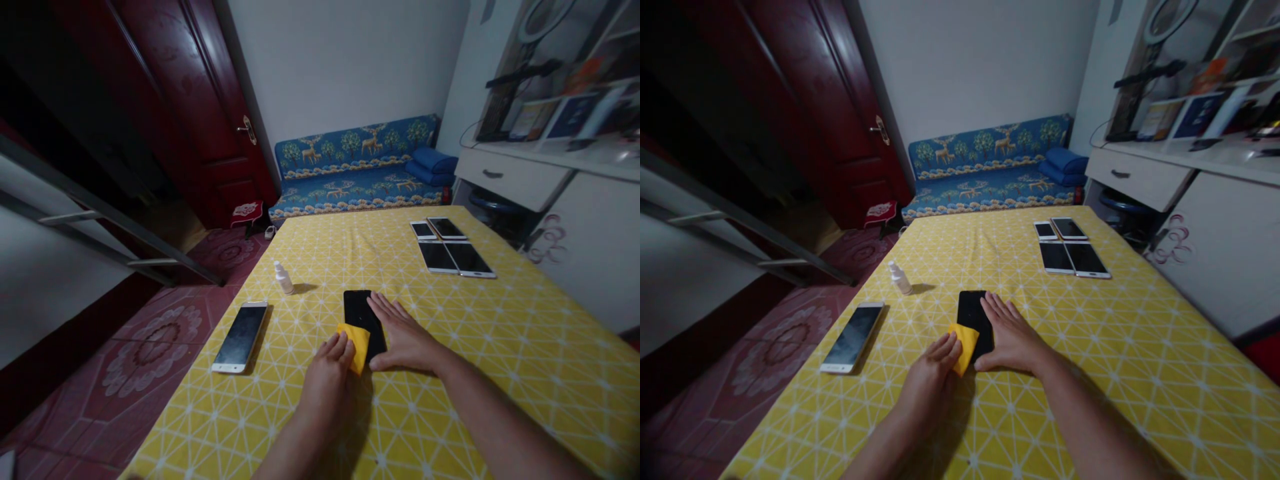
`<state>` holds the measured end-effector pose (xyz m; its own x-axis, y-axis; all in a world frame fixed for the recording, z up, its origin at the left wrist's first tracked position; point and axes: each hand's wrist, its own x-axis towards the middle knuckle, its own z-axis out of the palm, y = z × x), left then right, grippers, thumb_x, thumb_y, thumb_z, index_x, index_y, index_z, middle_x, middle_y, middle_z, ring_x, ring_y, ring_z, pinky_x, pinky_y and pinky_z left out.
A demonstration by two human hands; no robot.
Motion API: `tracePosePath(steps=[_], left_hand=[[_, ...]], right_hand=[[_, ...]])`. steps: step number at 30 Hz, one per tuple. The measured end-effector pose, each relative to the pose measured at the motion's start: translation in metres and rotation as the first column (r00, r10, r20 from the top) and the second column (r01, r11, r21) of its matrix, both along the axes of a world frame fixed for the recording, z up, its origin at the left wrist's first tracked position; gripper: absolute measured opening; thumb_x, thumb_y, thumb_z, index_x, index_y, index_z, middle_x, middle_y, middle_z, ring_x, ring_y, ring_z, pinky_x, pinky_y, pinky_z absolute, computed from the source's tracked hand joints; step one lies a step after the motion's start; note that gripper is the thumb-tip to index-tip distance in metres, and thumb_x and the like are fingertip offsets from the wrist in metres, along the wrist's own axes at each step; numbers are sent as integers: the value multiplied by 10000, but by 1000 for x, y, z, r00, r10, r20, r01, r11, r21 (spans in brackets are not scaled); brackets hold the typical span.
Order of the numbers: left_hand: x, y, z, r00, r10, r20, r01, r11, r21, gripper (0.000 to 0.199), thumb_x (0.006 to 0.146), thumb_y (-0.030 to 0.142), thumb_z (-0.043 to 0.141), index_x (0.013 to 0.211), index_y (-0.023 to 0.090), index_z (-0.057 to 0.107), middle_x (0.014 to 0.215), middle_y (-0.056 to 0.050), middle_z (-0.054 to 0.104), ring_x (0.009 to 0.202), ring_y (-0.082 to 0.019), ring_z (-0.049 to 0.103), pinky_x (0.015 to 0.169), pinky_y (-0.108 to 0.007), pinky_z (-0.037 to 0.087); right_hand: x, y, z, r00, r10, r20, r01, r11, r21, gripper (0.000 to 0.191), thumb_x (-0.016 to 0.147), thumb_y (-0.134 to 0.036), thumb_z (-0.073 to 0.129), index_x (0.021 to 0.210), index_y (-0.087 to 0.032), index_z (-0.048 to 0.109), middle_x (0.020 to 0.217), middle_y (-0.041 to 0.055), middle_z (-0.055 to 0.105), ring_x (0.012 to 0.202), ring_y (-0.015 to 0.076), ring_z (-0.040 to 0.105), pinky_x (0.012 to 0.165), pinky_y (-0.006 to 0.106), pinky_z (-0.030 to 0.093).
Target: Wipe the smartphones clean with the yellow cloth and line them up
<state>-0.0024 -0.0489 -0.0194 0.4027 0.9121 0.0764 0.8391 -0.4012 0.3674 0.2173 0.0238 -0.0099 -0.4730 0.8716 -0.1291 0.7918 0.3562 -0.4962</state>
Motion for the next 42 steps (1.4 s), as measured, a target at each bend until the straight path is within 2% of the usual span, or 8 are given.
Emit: tracePosePath(steps=[6, 11, 14, 18, 24, 29, 36, 42], left_hand=[[-2, -18, -10, 989, -77, -123, 75, 997, -23, 622, 864, 154, 507, 1484, 130, 463, 1596, -134, 352, 1492, -363, 292, 1207, -521, 346], [4, -20, 1, 976, -107, -188, 102, 994, -34, 621, 904, 142, 439, 1523, 174, 400, 1613, -116, 329, 1509, -313, 274, 1228, -543, 272], [11, -10, 13, 974, -67, -216, 56, 997, -57, 569, 936, 190, 420, 1503, 141, 430, 1597, -135, 361, 1508, -315, 276, 1234, -556, 239], [19, 12, 23, 969, -39, -243, 17, 996, -90, 549, 945, 173, 383, 1485, 95, 448, 1602, -150, 342, 1510, -305, 272, 1246, -533, 212], [24, 42, 30, 973, -49, -226, 41, 998, -41, 578, 883, 155, 463, 1457, 88, 472, 1589, -157, 378, 1493, -291, 318, 1248, -493, 221], [28, 63, 37, 970, -64, -235, 63, 998, -12, 533, 891, 126, 440, 1419, 91, 502, 1543, -171, 449, 1462, -281, 375, 1239, -487, 241], [37, 88, 39, 969, -69, -239, 79, 996, 32, 478, 887, 87, 419, 1341, 83, 567, 1492, -191, 499, 1411, -286, 439, 1208, -493, 289], [40, 96, 35, 975, -41, -219, 54, 997, 58, 455, 902, 98, 418, 1328, 75, 576, 1462, -194, 524, 1379, -285, 469, 1197, -471, 309]], right_hand=[[1, 1, -6, 999, 13, -44, -12, 1000, 27, 1339, 548, -524, 804, 1612, -126, 96, 1676, 153, -6, 1546, 320, -5, 1251, 496, 7], [1, 4, -6, 999, 30, -25, -29, 999, 40, 1358, 528, -532, 806, 1607, -95, 107, 1672, 175, 19, 1547, 321, 7, 1252, 491, 12], [0, 4, -4, 999, 27, -19, -27, 999, 20, 1406, 502, -579, 820, 1607, -95, 97, 1670, 182, 12, 1545, 327, 2, 1250, 502, 11], [1, 3, -3, 1000, 16, 3, -16, 1000, 15, 1405, 511, -571, 822, 1605, -81, 89, 1669, 178, -9, 1548, 303, -5, 1252, 479, 10], [1, 4, -7, 1000, 21, -12, -21, 999, 32, 1424, 499, -582, 834, 1606, -94, 82, 1674, 157, 8, 1551, 285, 11, 1255, 467, 19], [2, 5, -9, 998, 22, -55, -20, 999, 29, 1467, 487, -629, 834, 1613, -133, 34, 1675, 174, 21, 1548, 316, 19, 1247, 509, 19], [2, 3, -10, 996, 13, -94, -10, 999, 36, 1506, 492, -610, 846, 1607, -201, -80, 1680, 160, 22, 1545, 334, 30, 1239, 533, 23], [3, 2, -7, 997, 16, -78, -15, 1000, 17, 1529, 483, -622, 849, 1603, -176, -91, 1679, 168, 8, 1545, 333, 14, 1242, 525, 10]])
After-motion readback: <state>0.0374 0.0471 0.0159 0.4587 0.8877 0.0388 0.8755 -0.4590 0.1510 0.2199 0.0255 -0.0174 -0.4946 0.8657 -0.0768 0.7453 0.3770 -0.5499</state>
